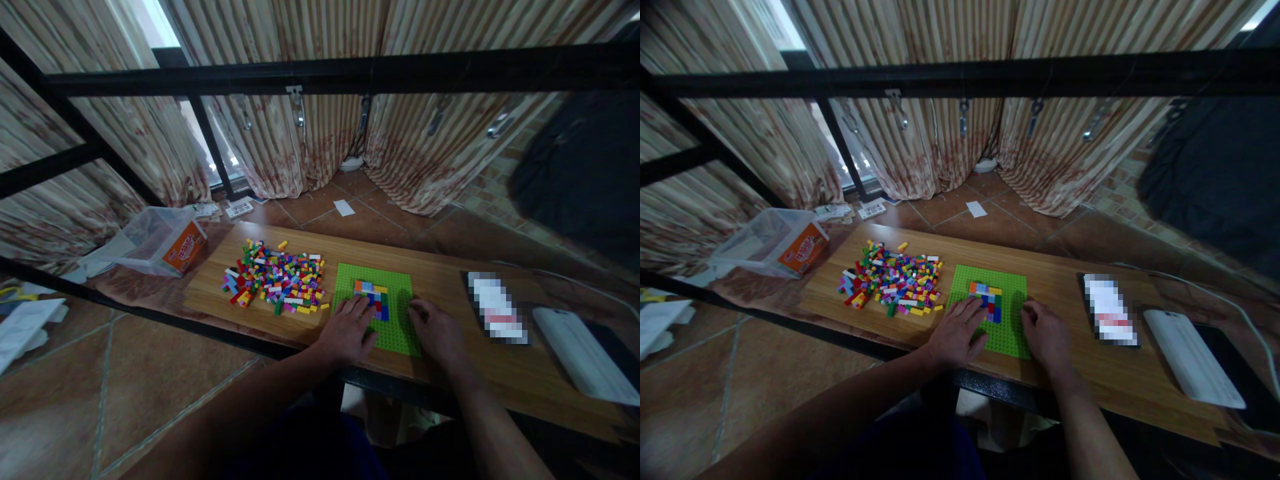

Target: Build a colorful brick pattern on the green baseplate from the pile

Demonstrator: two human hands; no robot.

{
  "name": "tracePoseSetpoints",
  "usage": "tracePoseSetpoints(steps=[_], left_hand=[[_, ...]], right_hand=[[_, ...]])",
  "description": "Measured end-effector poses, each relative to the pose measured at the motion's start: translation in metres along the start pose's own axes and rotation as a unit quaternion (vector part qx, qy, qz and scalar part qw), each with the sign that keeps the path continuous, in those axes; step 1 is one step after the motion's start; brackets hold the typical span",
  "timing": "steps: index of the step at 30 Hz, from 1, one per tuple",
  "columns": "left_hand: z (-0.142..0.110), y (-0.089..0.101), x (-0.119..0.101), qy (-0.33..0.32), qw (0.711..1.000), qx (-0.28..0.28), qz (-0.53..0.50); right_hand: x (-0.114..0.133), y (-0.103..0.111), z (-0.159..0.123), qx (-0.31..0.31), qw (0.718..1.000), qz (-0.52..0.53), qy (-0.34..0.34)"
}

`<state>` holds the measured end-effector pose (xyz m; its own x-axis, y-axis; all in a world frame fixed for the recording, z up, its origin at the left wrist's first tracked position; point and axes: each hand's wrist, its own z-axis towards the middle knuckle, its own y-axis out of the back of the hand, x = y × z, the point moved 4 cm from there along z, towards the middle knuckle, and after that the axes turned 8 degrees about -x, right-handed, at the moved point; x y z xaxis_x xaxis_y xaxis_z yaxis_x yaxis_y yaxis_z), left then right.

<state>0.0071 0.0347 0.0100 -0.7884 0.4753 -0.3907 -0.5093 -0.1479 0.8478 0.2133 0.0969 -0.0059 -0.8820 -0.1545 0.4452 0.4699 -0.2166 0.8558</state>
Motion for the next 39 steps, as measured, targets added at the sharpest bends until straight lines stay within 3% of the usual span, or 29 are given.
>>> tracePoseSetpoints(steps=[9, 19, 25, 29, 34, 39], left_hand=[[0.001, 0.000, 0.000, 0.005, 1.000, 0.004, 0.003], [0.000, 0.002, -0.001, 0.006, 1.000, -0.007, -0.002], [-0.012, 0.008, -0.001, -0.009, 0.999, -0.032, -0.005], [-0.032, 0.026, 0.013, 0.023, 0.996, -0.083, 0.006], [-0.058, 0.066, 0.054, 0.122, 0.980, -0.139, 0.071], [-0.080, 0.098, 0.087, 0.170, 0.959, -0.194, 0.121]], right_hand=[[-0.003, 0.001, 0.001, 0.018, 1.000, 0.007, -0.024], [-0.006, 0.002, 0.002, 0.034, 0.999, 0.029, 0.001], [-0.008, 0.002, 0.003, 0.039, 0.999, 0.029, -0.006], [-0.008, 0.001, 0.003, 0.034, 0.999, 0.027, 0.007], [-0.011, -0.002, 0.002, 0.036, 0.999, 0.013, 0.008], [-0.013, -0.003, 0.003, 0.030, 1.000, 0.003, 0.000]])
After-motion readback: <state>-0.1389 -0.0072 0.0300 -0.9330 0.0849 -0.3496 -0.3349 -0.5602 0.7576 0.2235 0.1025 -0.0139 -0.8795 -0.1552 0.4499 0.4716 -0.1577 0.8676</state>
